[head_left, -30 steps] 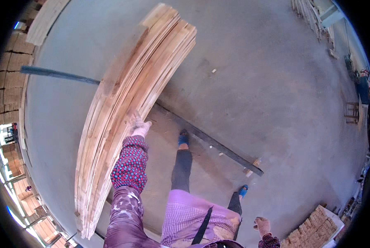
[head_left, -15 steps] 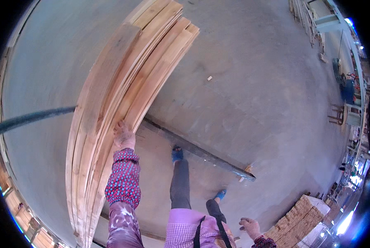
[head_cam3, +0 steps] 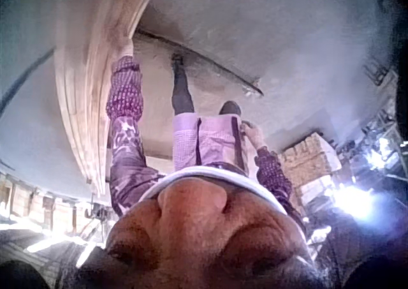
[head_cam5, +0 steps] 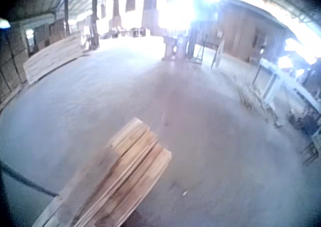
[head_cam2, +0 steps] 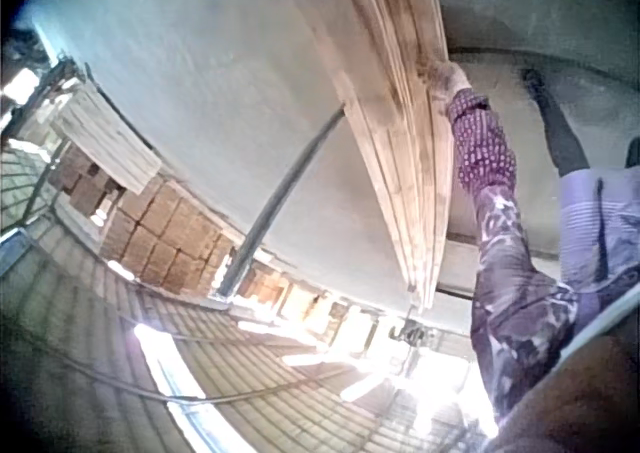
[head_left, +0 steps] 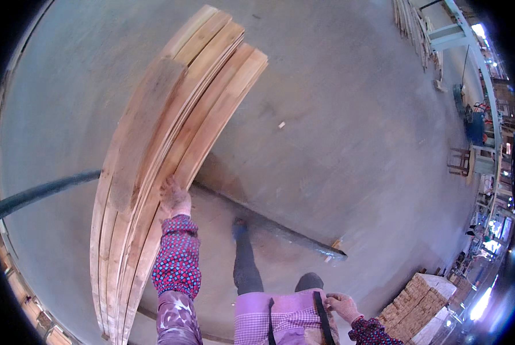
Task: The person gathers long wooden planks from a conveyor belt and stacks them in a pile on the floor. The person repeatedly lifts bundles of planks and places them onto a growing stack, organizing the wood in a workshop environment.
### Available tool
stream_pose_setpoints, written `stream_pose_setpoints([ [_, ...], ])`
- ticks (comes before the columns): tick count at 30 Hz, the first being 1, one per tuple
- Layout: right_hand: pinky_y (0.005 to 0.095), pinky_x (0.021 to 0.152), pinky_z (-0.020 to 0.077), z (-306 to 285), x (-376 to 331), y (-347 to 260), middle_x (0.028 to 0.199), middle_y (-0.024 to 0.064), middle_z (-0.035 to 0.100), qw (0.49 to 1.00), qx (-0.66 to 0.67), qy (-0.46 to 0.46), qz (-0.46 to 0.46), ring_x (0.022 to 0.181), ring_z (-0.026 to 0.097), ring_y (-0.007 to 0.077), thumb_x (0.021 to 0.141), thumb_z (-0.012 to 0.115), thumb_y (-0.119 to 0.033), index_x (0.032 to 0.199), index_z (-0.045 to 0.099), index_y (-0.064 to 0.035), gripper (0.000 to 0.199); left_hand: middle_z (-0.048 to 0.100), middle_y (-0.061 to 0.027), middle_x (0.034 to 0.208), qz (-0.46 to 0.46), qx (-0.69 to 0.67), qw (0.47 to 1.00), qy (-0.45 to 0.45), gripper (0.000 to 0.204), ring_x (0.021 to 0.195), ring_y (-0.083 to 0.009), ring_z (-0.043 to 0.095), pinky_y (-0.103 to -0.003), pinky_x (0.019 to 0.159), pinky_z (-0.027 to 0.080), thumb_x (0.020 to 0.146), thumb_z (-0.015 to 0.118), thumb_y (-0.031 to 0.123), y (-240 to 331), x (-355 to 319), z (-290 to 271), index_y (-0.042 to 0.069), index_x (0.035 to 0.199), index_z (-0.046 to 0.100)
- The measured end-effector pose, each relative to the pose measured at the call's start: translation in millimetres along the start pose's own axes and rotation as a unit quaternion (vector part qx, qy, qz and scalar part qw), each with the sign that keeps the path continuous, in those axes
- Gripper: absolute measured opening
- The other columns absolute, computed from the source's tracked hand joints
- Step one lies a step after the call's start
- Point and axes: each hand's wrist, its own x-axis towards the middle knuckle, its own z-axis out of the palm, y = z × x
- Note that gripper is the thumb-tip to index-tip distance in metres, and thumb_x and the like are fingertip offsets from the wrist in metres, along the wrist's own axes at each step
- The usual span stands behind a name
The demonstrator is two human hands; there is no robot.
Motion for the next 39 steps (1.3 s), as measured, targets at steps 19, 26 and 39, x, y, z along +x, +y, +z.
stream_pose_setpoints([
  [19,0.0402,0.097,0.0497,-395,57,-31,0.116,0.0144,0.071,0.937,0.102,0.204,-0.266,0.111,0.065,0.0321,0.092,0.054,-0.04,0.121,0.069,-0.0114,0.043,0.025,-0.0255,0.153,0.297,-0.164,0.922,-0.189,0.083,0.142,-0.0384,0.023,-0.047,0.117,0.018,0.091,0.055,0.046,531,-217,-317,-0.008,0.146,0.025],
  [26,0.0423,0.1,0.047,-565,62,-25,0.123,0.0163,0.067,0.859,0.353,0.256,-0.268,0.117,0.062,0.0342,0.093,0.051,-0.046,0.125,0.066,-0.0117,0.049,0.039,-0.0272,0.143,0.404,-0.09,0.887,-0.203,0.07,0.134,-0.0381,0.037,-0.046,0.111,0.029,0.088,0.056,0.038,808,-273,-426,-0.008,0.138,0.038],
  [39,0.0434,0.075,0.0569,-638,184,232,0.099,0.0148,0.074,0.925,0.343,0.164,0.023,0.088,0.072,0.0309,0.089,0.054,-0.033,0.097,0.073,-0.0068,0.033,0.073,-0.0152,0.09,0.497,-0.109,0.808,-0.297,0.031,0.086,-0.0285,0.068,-0.043,0.071,0.05,0.087,0.054,0.026,1263,-544,-421,0.0,0.093,0.07],
])
